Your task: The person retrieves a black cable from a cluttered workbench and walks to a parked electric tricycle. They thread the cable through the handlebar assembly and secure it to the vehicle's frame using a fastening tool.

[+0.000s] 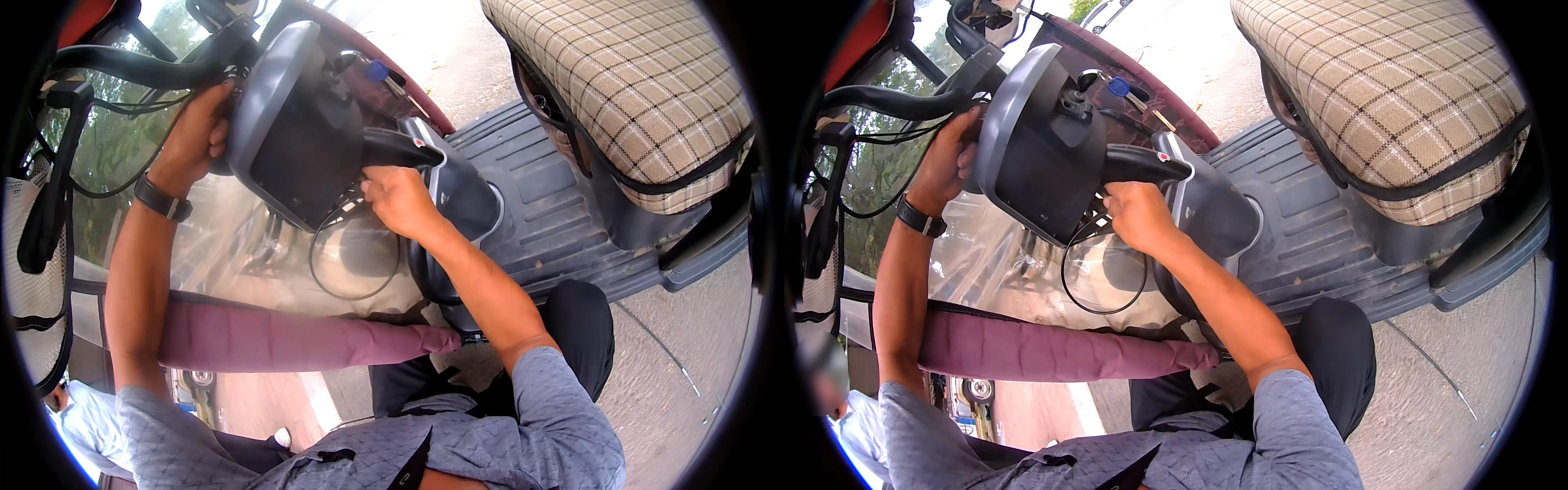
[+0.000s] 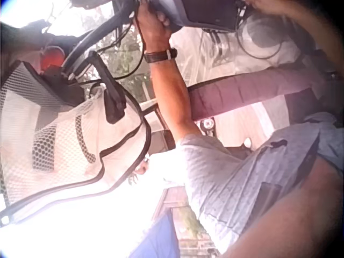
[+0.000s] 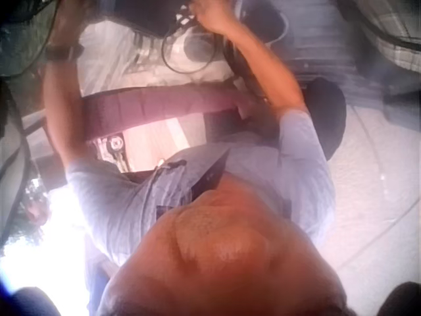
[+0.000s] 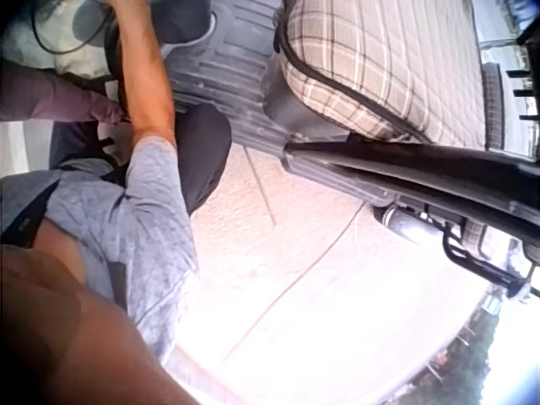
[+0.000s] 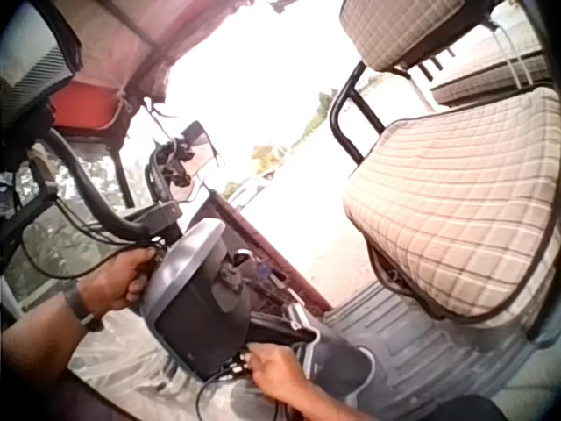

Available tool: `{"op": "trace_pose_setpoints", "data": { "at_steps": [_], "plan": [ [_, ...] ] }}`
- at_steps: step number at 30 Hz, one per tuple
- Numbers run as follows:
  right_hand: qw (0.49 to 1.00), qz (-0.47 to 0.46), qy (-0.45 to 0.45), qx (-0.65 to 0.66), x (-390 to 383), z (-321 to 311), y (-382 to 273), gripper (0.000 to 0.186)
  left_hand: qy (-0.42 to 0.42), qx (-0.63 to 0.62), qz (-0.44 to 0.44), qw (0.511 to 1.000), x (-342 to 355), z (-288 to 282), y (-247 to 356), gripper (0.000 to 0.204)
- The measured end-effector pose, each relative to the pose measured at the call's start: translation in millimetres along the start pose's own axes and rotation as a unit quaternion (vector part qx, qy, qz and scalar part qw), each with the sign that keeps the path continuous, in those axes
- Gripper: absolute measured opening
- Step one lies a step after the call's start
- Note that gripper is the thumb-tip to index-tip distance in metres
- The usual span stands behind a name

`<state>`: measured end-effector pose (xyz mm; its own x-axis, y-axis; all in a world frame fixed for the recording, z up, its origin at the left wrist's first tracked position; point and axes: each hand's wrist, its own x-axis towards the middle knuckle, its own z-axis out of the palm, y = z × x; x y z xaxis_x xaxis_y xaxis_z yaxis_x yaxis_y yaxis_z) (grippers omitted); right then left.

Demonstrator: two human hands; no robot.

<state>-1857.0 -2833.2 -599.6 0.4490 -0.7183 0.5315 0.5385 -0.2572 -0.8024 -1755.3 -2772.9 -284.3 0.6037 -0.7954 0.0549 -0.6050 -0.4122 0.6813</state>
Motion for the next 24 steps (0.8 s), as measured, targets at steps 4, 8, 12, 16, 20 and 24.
{"op": "trace_pose_setpoints", "data": {
  "at_steps": [4,8,12,16,20,24],
  "plan": [
    [1.000,-0.013,0.008,0.016,7.1,4.0,-2.8,0.008,0.063,0.005,0.041,0.997,1.6,6.6,-7.2,0.027],
    [0.999,-0.039,0.025,0.015,11.9,8.8,-2.2,0.005,0.098,-0.011,0.083,0.992,-0.7,10.1,-8.4,0.016],
    [0.999,-0.037,0.001,0.015,13.5,12.3,6.9,0.019,0.121,-0.015,0.070,0.990,1.6,8.5,-11.8,0.021],
    [0.999,-0.033,0.008,0.001,13.3,9.2,10.1,0.020,0.121,0.039,0.042,0.991,-4.9,21.3,5.3,0.026],
    [1.000,0.009,0.005,0.008,9.9,12.4,-3.7,0.018,0.132,0.054,0.007,0.990,-1.7,17.2,8.7,0.025],
    [0.992,0.083,-0.012,-0.092,-3.6,-3.5,2.5,0.015,0.150,0.007,0.042,0.988,-4.7,24.2,1.8,0.026]
  ]
}}
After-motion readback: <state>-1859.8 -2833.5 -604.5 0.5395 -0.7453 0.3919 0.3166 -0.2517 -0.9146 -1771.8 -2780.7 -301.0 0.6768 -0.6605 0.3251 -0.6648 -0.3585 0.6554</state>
